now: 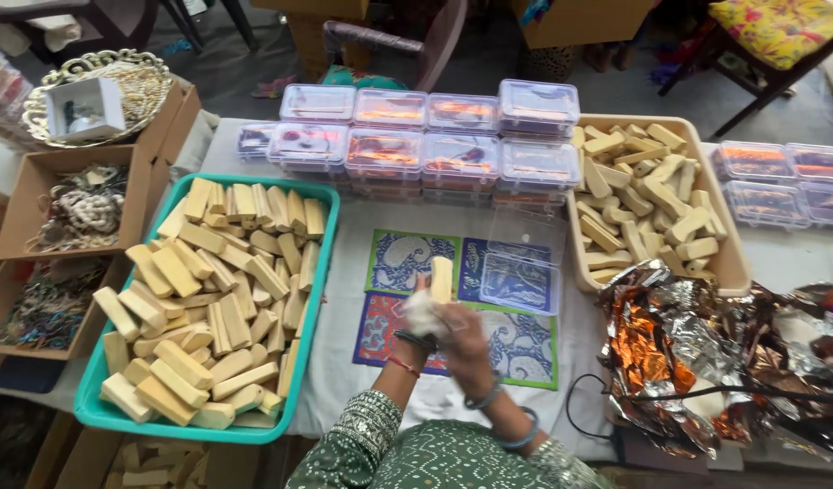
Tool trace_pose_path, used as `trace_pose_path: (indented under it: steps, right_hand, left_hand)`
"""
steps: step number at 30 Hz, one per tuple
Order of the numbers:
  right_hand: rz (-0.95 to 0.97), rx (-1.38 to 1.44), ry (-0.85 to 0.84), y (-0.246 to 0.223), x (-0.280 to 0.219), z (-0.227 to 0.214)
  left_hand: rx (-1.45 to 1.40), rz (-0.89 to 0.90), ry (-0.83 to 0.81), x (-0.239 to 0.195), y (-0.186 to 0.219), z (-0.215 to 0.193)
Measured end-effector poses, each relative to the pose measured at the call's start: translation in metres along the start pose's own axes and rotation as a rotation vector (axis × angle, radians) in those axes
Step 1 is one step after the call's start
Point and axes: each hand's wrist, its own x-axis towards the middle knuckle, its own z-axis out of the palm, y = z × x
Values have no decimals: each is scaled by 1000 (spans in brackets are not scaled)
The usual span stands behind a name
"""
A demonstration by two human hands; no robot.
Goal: The person sits at a table and wraps small wooden blocks in shiny foil. They pick up a block, wipe it with a white cloth, and then wrap it in a sheet of foil. The wrapped block is placed into a clear plastic container. The person repeats this process for multiple blocks.
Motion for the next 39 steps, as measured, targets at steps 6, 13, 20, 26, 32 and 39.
trace_pose_path:
  steps: [6, 13, 20, 26, 32, 39]
  right_hand:
    - [-50, -182, -197, 1, 34, 4]
    - [29, -114, -103, 27, 79, 6]
    - [-176, -182, -214, -16, 9, 15]
    - [-19, -45, 105, 17, 77, 11]
    - [321, 222, 119, 47, 91, 18]
    - [342, 226, 8, 21, 60, 16]
  left_hand:
    - [-22, -25, -97, -8, -36, -11]
    - [178, 45, -87, -43, -31, 32]
    - [-136, -245, -319, -16, -19, -12]
    - [368, 215, -217, -9, -47, -23]
    - [219, 10, 54, -63, -13, 63]
    - [-71, -159, 34, -8, -45, -33]
